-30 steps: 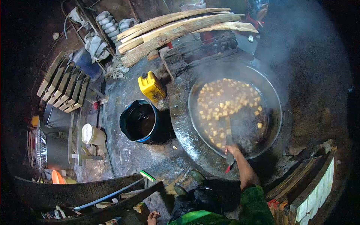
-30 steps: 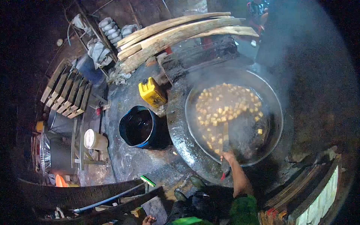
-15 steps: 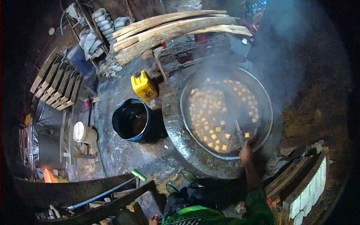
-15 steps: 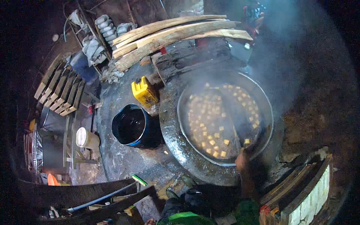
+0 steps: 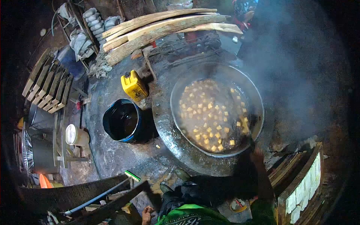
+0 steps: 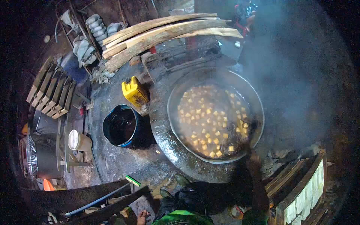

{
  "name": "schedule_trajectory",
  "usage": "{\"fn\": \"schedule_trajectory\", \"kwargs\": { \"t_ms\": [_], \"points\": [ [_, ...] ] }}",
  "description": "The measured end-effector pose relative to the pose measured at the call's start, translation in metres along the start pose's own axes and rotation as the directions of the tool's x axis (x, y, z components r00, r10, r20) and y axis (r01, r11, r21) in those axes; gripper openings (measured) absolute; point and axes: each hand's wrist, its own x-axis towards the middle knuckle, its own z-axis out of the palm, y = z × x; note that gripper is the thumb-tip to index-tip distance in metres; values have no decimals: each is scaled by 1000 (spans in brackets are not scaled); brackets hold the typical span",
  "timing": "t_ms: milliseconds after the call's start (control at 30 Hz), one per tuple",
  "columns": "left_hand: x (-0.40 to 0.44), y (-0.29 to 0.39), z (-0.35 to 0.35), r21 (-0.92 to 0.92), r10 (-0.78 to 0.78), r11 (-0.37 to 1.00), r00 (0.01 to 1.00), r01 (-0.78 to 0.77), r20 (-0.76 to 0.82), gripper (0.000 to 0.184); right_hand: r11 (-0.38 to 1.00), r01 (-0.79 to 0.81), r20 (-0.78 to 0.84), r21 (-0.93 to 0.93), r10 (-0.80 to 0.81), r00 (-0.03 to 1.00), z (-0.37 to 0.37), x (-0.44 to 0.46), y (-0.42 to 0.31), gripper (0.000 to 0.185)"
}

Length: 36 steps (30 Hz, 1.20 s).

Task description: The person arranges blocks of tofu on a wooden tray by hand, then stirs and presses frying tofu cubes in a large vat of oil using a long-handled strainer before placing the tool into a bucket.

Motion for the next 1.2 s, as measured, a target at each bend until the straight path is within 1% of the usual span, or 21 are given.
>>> {"fn": "schedule_trajectory", "kwargs": {
  "t_ms": [33, 67, 100, 167, 200, 233, 300, 333, 467, 567, 633, 667, 733, 767, 833, 867, 900, 967, 1033, 1167, 1200],
  "points": [
    [-5, 5, 0, -15, -88, 996, 996, 87, -32, 54, 976, 174, -225, -129, -199, 954, 20, 13, 11, 56],
    [-7, 7, -1, -34, -176, 984, 982, 174, -62, 54, 986, 138, -219, -96, -156, 963, 34, 33, 16, 52],
    [-10, 2, -4, -36, -177, 984, 982, 175, -68, 54, 994, 75, -189, -82, -90, 978, 54, 54, 23, 48],
    [-1, -49, -26, -222, 196, 958, 980, -184, 33, 54, 992, 9, -181, -128, -32, 983, 113, 95, 48, 42],
    [45, -82, -60, -360, -163, 904, 964, 231, 208, 52, 984, 3, -191, -180, -38, 981, 153, 114, 62, 39],
    [38, -88, -62, -358, -165, 905, 966, 229, 201, 52, 970, 22, -223, -244, -78, 972, 197, 126, 75, 36],
    [5, -89, -48, -181, 227, 961, 970, -209, 83, 53, 985, -73, -58, -158, 65, 996, 184, 167, 32, 27],
    [15, -93, -59, -384, -42, 917, 983, 110, 181, 53, 985, -100, -14, -138, 99, 995, 181, 168, 17, 25],
    [19, -99, -45, -318, -201, 915, 964, 249, 177, 46, 988, -151, 176, -25, 153, 972, 169, 139, -18, 26],
    [29, -100, -37, -286, -134, 944, 983, 166, 129, 40, 961, -272, 309, 53, 243, 919, 98, 96, -53, 37],
    [37, -92, -33, -250, -94, 962, 992, 111, 79, 37, 960, -271, 352, 75, 228, 908, 28, 63, -63, 44],
    [39, -87, -30, -229, -75, 970, 996, 85, 50, 36, 965, -243, 344, 95, 197, 918, 4, 47, -63, 48],
    [45, -74, -27, -178, -41, 983, 999, 38, -16, 33, 981, -5, 129, 196, -21, 991, 26, 2, -22, 64],
    [48, -67, -25, -143, -20, 990, 998, 13, -53, 31, 982, -8, 128, 190, -17, 992, 9, -7, -23, 64],
    [58, -59, -24, -83, 52, 995, 992, -62, -118, 29, 963, -253, 393, 92, 199, 898, -39, -27, -35, 66],
    [59, -51, -24, -104, 143, 983, 986, -151, -80, 27, 963, -255, 396, 90, 200, 896, -37, -28, -27, 66],
    [57, -45, -24, -103, 141, 984, 987, -149, -79, 27, 958, -210, 300, 196, 145, 943, -33, -28, -14, 66],
    [26, 19, -7, -2, -9, 1000, 994, 9, -107, 30, 943, -153, 194, 295, 98, 976, -39, -14, -11, 66],
    [22, 30, -8, -23, 8, 1000, 993, -11, -114, 31, 847, -488, 342, 208, 405, 848, -63, 35, -31, 61],
    [19, 22, -19, -26, 62, 998, 997, -64, -56, 29, 841, -536, 340, 65, 487, 805, -36, 69, -24, 58],
    [19, 14, -24, -20, 99, 995, 995, -99, -21, 29, 892, -450, 288, 44, 420, 861, -17, 70, -18, 42]
  ]
}}
